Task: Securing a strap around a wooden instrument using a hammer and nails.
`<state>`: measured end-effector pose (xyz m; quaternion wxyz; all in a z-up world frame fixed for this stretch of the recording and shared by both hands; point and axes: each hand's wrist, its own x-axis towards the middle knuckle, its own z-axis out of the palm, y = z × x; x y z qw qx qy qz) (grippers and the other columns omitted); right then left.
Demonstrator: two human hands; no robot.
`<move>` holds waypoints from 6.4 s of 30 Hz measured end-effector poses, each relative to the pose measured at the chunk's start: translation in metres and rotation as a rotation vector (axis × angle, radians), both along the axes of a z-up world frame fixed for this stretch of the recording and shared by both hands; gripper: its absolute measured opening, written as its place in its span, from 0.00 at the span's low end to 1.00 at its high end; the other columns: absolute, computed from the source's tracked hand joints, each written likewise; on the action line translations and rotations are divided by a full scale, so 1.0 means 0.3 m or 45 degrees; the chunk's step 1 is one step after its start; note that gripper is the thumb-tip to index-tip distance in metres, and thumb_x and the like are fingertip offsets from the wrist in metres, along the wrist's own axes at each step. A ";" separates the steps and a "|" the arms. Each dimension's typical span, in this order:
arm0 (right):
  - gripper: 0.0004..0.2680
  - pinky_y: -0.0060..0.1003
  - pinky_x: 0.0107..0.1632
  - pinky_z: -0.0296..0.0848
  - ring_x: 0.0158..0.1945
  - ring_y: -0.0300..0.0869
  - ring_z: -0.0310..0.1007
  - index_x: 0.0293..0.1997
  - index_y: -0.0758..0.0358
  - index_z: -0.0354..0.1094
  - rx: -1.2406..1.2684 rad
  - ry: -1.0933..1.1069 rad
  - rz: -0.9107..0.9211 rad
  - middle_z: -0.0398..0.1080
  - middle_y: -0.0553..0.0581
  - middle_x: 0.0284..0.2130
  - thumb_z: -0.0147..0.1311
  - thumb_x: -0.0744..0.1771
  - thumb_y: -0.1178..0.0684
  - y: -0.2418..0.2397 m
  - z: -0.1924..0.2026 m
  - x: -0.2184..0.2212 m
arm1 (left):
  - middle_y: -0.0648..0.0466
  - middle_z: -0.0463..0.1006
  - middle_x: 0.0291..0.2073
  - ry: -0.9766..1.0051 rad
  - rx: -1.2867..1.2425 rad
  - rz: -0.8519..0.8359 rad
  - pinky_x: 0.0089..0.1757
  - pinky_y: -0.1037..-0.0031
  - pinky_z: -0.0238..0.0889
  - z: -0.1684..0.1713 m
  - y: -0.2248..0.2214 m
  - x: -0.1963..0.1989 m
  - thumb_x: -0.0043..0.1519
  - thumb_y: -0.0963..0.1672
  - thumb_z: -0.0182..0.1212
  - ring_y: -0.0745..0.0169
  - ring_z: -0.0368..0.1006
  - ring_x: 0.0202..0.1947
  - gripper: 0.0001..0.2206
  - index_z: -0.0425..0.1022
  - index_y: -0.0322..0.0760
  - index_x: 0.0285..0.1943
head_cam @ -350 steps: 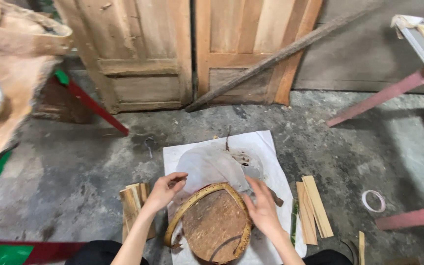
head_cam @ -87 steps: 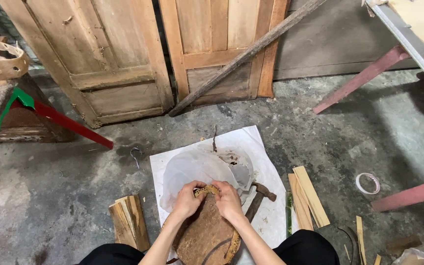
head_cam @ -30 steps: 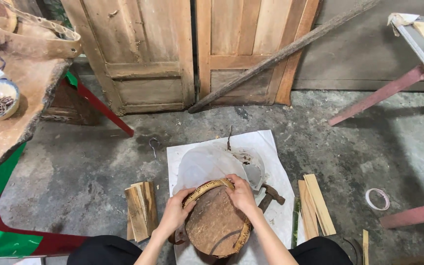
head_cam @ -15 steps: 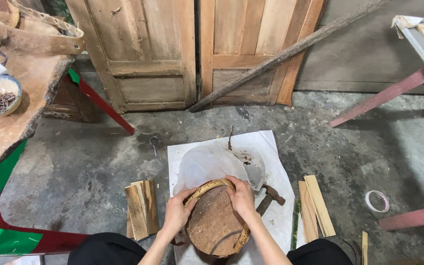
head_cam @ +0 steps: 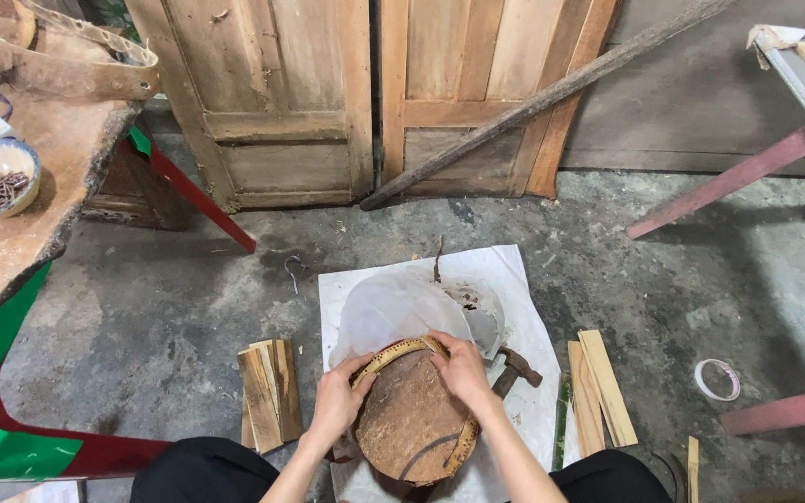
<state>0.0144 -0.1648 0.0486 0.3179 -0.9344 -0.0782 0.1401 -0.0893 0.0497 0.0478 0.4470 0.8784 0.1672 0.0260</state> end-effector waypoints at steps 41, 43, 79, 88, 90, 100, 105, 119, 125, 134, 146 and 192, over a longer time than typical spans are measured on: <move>0.04 0.29 0.31 0.70 0.25 0.37 0.72 0.37 0.68 0.78 0.670 0.238 -0.437 0.76 0.53 0.23 0.60 0.63 0.62 -0.345 -0.165 -0.222 | 0.55 0.82 0.38 -0.224 0.164 -0.111 0.49 0.69 0.62 -0.062 -0.454 -0.041 0.56 0.44 0.66 0.60 0.70 0.44 0.09 0.85 0.40 0.43; 0.03 0.29 0.31 0.71 0.24 0.37 0.72 0.36 0.68 0.78 0.688 0.238 -0.437 0.76 0.53 0.22 0.60 0.63 0.63 -0.346 -0.182 -0.216 | 0.55 0.80 0.36 -0.175 0.210 -0.132 0.48 0.69 0.61 -0.053 -0.463 -0.033 0.57 0.44 0.66 0.59 0.68 0.42 0.07 0.85 0.41 0.41; 0.03 0.30 0.28 0.74 0.25 0.40 0.76 0.39 0.73 0.77 0.974 0.571 -0.545 0.76 0.59 0.24 0.61 0.65 0.63 -0.374 -0.326 -0.168 | 0.58 0.81 0.33 0.302 0.338 -0.131 0.50 0.68 0.57 -0.079 -0.502 0.048 0.56 0.49 0.68 0.60 0.63 0.44 0.08 0.85 0.44 0.36; 0.07 0.30 0.30 0.74 0.27 0.41 0.75 0.46 0.76 0.77 0.962 0.615 -0.548 0.76 0.61 0.27 0.58 0.65 0.67 -0.364 -0.325 -0.160 | 0.63 0.80 0.30 0.203 0.338 -0.132 0.46 0.70 0.55 -0.087 -0.497 0.038 0.57 0.49 0.69 0.63 0.62 0.40 0.07 0.84 0.46 0.34; 0.07 0.30 0.30 0.74 0.27 0.41 0.74 0.46 0.76 0.77 0.963 0.623 -0.551 0.76 0.61 0.28 0.58 0.65 0.67 -0.360 -0.331 -0.162 | 0.63 0.81 0.31 0.209 0.342 -0.144 0.46 0.71 0.55 -0.086 -0.485 0.031 0.57 0.50 0.69 0.64 0.62 0.40 0.08 0.84 0.46 0.36; 0.07 0.30 0.29 0.73 0.26 0.39 0.72 0.45 0.71 0.77 0.913 0.541 -0.497 0.74 0.57 0.25 0.57 0.65 0.64 -0.354 -0.339 -0.171 | 0.56 0.83 0.33 0.197 0.174 -0.134 0.47 0.68 0.64 -0.060 -0.461 0.029 0.57 0.48 0.67 0.60 0.69 0.41 0.08 0.86 0.46 0.42; 0.09 0.29 0.31 0.73 0.28 0.38 0.73 0.49 0.68 0.76 0.805 0.544 -0.478 0.75 0.56 0.28 0.54 0.65 0.63 -0.349 -0.294 -0.175 | 0.61 0.83 0.31 0.175 0.270 -0.152 0.48 0.69 0.57 -0.036 -0.490 0.029 0.58 0.49 0.68 0.61 0.64 0.42 0.08 0.84 0.43 0.37; 0.08 0.30 0.30 0.74 0.25 0.36 0.69 0.48 0.60 0.80 0.616 0.462 -0.467 0.73 0.52 0.24 0.54 0.67 0.56 -0.345 -0.204 -0.173 | 0.59 0.87 0.44 0.163 -0.214 -0.120 0.29 0.82 0.69 0.217 -0.237 -0.055 0.60 0.44 0.64 0.72 0.73 0.24 0.10 0.84 0.43 0.49; 0.07 0.31 0.32 0.71 0.28 0.38 0.71 0.46 0.64 0.79 0.799 0.319 -0.548 0.75 0.54 0.27 0.56 0.67 0.59 -0.361 -0.222 -0.174 | 0.54 0.84 0.33 -0.216 -0.328 0.368 0.36 0.79 0.65 0.118 0.153 -0.116 0.60 0.39 0.66 0.67 0.72 0.31 0.08 0.85 0.32 0.46; 0.09 0.31 0.25 0.66 0.23 0.40 0.68 0.52 0.70 0.75 0.887 0.551 -0.532 0.70 0.57 0.21 0.59 0.66 0.62 -0.357 -0.234 -0.178 | 0.50 0.81 0.32 -0.175 -0.660 0.519 0.37 0.77 0.64 -0.048 0.277 -0.155 0.63 0.38 0.63 0.64 0.72 0.33 0.08 0.85 0.31 0.48; 0.10 0.32 0.27 0.69 0.26 0.40 0.69 0.53 0.67 0.76 0.870 0.575 -0.558 0.73 0.58 0.26 0.56 0.67 0.63 -0.382 -0.240 -0.167 | 0.53 0.81 0.31 -0.139 -0.529 0.390 0.35 0.79 0.64 0.009 0.209 -0.129 0.62 0.38 0.61 0.67 0.70 0.30 0.09 0.85 0.30 0.47; 0.11 0.38 0.60 0.75 0.51 0.42 0.77 0.51 0.55 0.73 0.250 -0.472 -0.141 0.77 0.53 0.46 0.51 0.66 0.61 -0.089 0.036 -0.305 | 0.50 0.84 0.46 0.016 -0.571 0.186 0.47 0.74 0.72 -0.151 0.175 -0.116 0.59 0.45 0.67 0.61 0.79 0.46 0.17 0.79 0.36 0.57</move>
